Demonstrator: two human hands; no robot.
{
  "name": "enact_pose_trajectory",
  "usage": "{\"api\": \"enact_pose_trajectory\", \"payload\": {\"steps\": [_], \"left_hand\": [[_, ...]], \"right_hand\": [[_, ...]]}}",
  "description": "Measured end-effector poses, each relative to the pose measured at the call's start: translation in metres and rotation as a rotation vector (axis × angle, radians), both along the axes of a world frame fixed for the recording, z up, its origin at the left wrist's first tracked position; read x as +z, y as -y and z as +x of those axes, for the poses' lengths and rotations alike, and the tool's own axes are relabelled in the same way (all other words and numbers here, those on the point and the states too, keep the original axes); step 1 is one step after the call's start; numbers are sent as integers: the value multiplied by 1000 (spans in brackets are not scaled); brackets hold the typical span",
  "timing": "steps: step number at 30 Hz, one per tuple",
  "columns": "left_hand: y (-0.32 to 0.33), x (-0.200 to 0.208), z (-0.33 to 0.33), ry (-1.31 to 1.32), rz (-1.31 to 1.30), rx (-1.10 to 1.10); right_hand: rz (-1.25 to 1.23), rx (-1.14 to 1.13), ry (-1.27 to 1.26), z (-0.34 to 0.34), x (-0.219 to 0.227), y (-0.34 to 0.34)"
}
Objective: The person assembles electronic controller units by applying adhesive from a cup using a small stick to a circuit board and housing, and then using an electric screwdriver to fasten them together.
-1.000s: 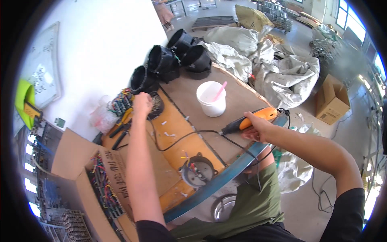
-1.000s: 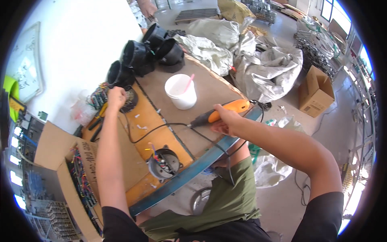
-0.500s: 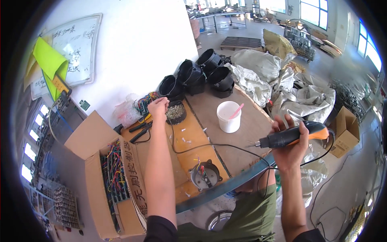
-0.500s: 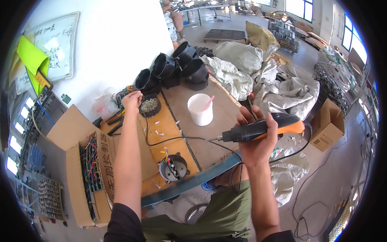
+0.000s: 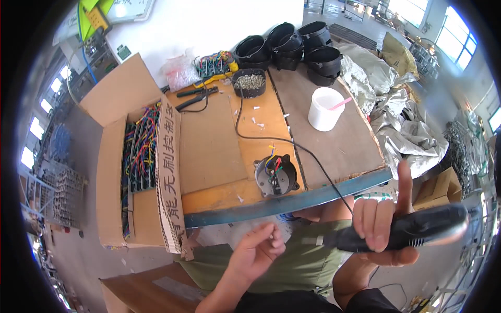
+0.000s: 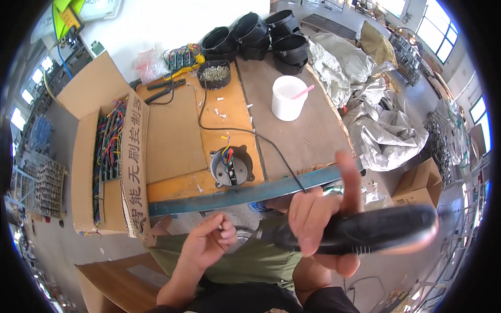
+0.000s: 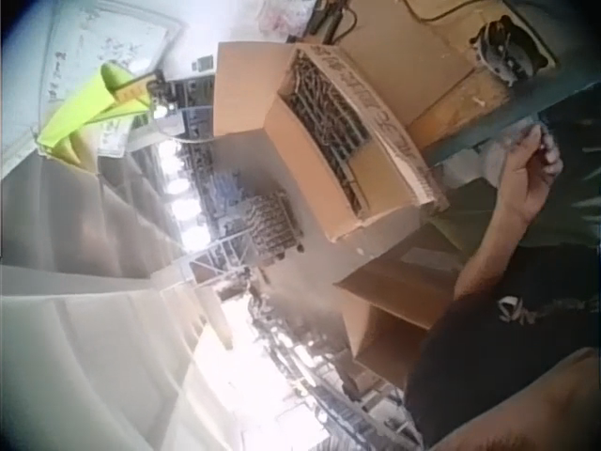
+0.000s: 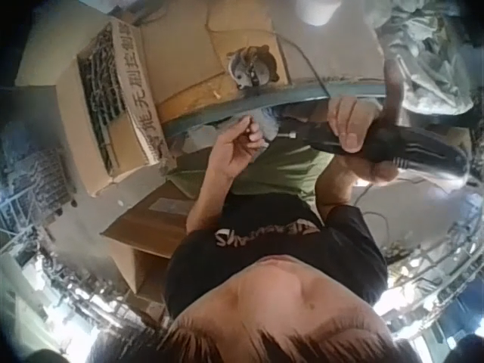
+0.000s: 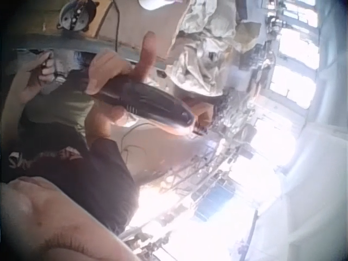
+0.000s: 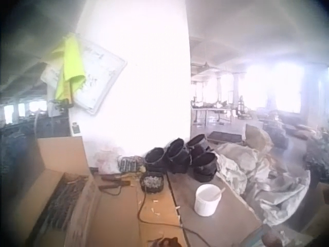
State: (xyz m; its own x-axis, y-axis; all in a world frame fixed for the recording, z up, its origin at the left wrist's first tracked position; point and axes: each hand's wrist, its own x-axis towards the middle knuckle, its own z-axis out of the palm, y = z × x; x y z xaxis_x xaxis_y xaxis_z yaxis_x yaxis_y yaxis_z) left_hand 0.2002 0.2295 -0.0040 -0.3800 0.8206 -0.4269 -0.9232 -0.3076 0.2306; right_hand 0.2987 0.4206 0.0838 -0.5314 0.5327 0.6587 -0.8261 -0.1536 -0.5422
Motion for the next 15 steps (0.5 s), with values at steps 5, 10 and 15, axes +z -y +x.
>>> {"api": "enact_pose_trajectory", "payload": {"steps": [5,10,15], "left_hand": [[4,-24,18,-10,176,-70],[-2,-13,19,-94,201,28],[-5,0,24,-210,84,101]], "right_hand": [[-48,-35,7,-5,-19,17],[-195,3,-44,-10,-26,25],[-234,-64,-44,-14,-30,35]]}}
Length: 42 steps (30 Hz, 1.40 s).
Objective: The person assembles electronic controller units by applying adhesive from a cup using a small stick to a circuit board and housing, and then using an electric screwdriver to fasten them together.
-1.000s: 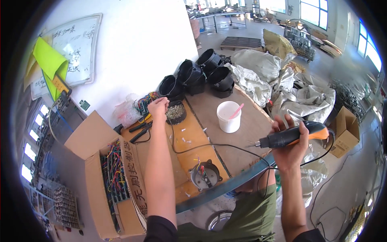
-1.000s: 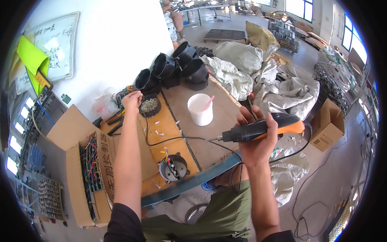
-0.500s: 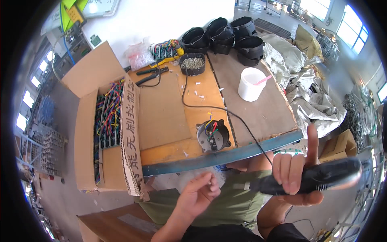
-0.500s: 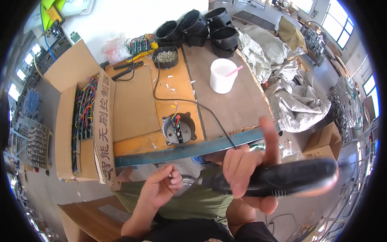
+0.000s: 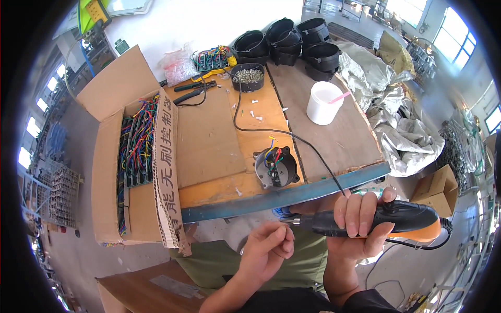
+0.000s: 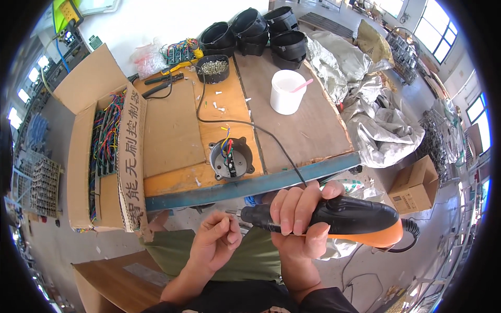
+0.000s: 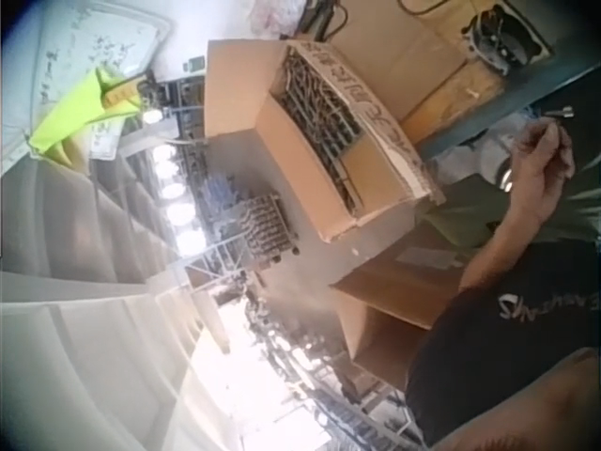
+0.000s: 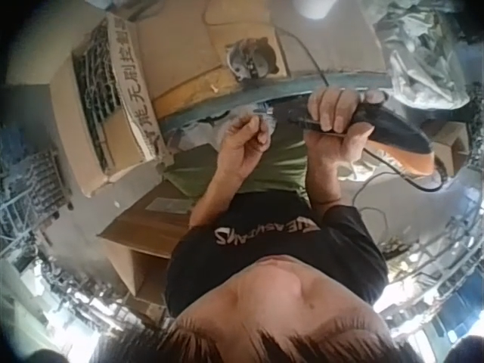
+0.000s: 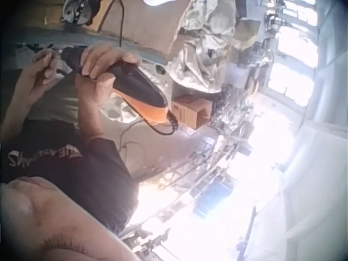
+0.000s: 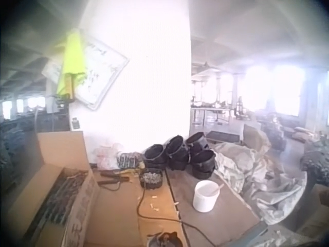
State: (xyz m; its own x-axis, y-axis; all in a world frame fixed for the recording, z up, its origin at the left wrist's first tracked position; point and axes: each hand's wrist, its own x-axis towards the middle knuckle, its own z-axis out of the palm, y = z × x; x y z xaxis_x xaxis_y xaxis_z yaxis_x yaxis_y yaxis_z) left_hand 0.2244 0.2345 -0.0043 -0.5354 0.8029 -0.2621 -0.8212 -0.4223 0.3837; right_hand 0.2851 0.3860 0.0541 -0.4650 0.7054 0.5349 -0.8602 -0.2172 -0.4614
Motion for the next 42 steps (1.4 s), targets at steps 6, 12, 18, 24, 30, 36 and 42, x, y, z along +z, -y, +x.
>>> {"api": "enact_pose_trajectory", "payload": {"steps": [6,12,18,24,30,36,42], "left_hand": [[-4,-9,-6,-80,-72,154],[-6,-21,-12,36,-1,89],[-9,-27,-15,202,99,89],[-20,-31,-29,76,48,172],[-20,-29,-43,-74,-22,120],[-22,-23,-52,-244,10,172],[-17,3,-66,-392,-162,46]], "right_hand": [[-12,55,-77,-7,0,-4],[-64,73,-26,-15,-11,-11],[-100,101,-37,-33,-20,-26],[-68,134,-66,-46,-33,-42],[-25,204,-215,-58,-39,-51],[-91,155,-320,-66,-29,-41],[-118,128,-360,-63,-25,-41]]}}
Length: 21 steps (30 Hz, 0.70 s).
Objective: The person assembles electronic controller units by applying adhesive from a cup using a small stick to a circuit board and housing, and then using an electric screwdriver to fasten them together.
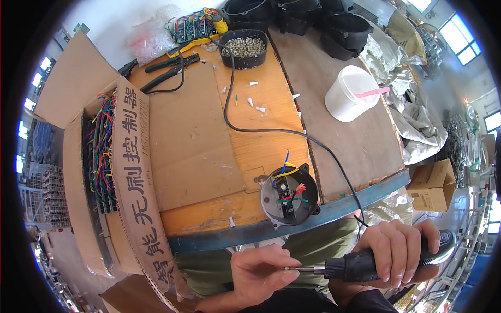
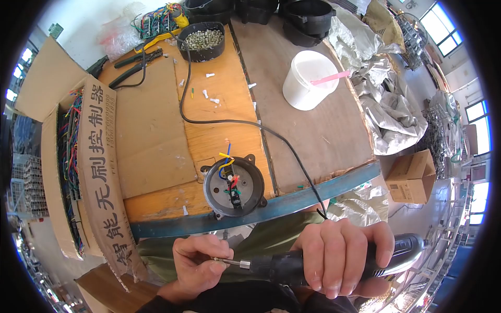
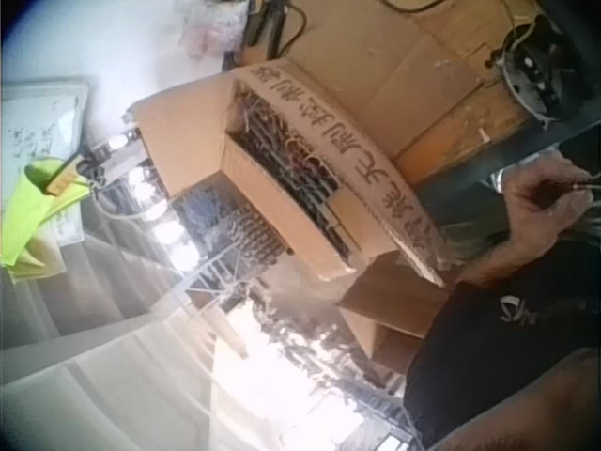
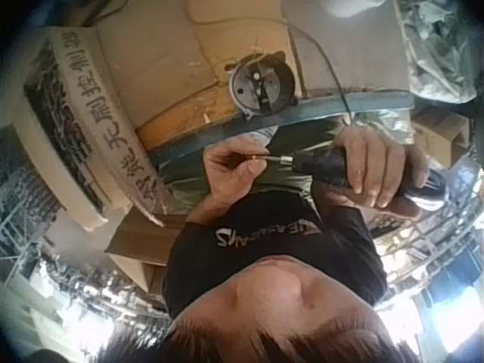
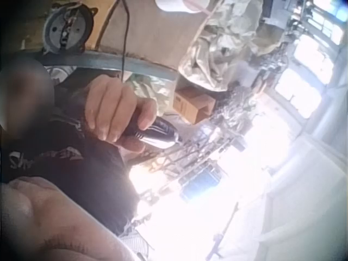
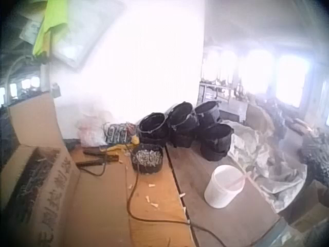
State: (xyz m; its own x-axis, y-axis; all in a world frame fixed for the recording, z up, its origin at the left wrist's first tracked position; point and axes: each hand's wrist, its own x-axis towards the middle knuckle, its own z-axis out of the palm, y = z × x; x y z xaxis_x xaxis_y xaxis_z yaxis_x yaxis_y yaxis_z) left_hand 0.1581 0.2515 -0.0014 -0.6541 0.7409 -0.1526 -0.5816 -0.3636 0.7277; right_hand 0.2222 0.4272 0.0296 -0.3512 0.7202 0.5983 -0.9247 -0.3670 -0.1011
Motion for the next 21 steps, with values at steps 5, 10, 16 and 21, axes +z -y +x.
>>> {"api": "enact_pose_trajectory", "payload": {"steps": [5,10,16,21], "left_hand": [[3,11,-6,71,-76,33],[3,-22,-20,-848,-433,363],[-15,-26,-24,-1430,-683,381],[-23,-34,-27,-1124,-667,430]], "right_hand": [[1,-87,46,-1,18,-8],[94,-186,253,-11,34,-39],[314,-79,512,-54,13,-54],[356,69,748,-71,6,-41]]}}
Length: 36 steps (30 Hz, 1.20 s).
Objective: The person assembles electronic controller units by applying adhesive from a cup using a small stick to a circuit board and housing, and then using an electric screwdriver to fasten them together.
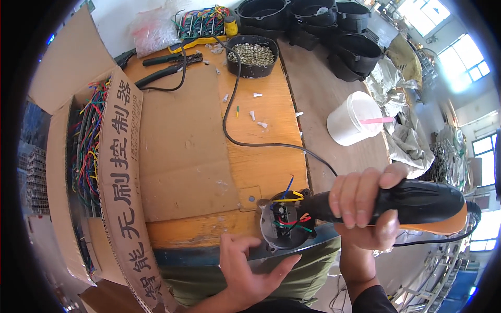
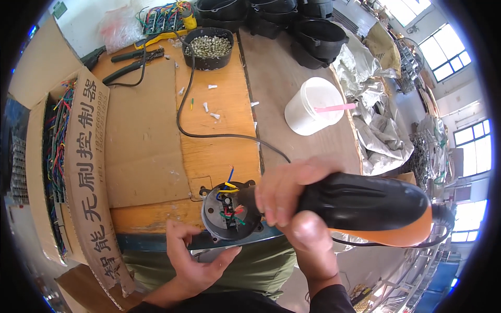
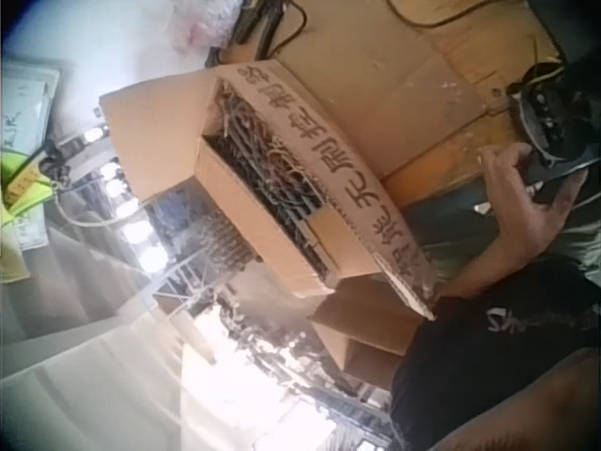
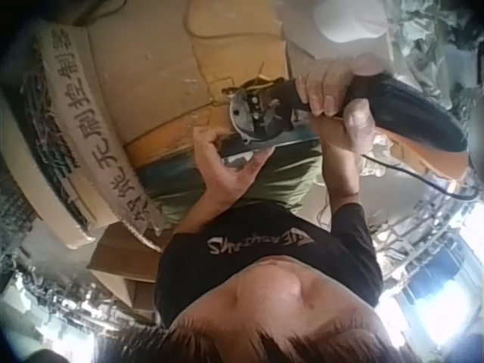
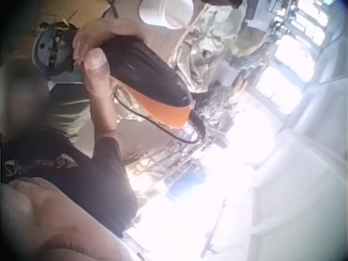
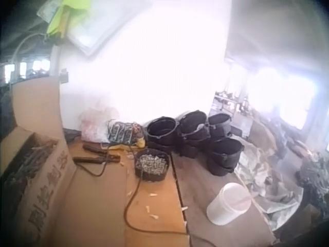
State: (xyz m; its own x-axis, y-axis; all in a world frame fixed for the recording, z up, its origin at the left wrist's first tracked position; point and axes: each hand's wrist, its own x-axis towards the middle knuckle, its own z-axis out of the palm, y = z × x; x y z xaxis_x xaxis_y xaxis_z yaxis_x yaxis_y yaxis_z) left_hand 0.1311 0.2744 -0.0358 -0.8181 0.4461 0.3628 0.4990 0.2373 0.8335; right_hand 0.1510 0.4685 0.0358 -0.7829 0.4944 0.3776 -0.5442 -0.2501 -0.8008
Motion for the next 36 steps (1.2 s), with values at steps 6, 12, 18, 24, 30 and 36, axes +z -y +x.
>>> {"api": "enact_pose_trajectory", "payload": {"steps": [6,12,18,24,30,36], "left_hand": [[-18,1,-8,303,-36,35],[-28,7,-16,316,-129,-5],[-34,4,-12,369,-55,-6],[-36,4,-12,361,-45,38],[-41,2,-9,390,-8,70],[-41,0,-7,486,-1,53]], "right_hand": [[19,54,170,-10,-1,14],[68,143,339,-12,2,11],[182,194,311,-16,-1,13],[429,218,266,-24,-8,11],[648,213,182,-26,-10,9],[666,266,191,-31,-1,7]]}}
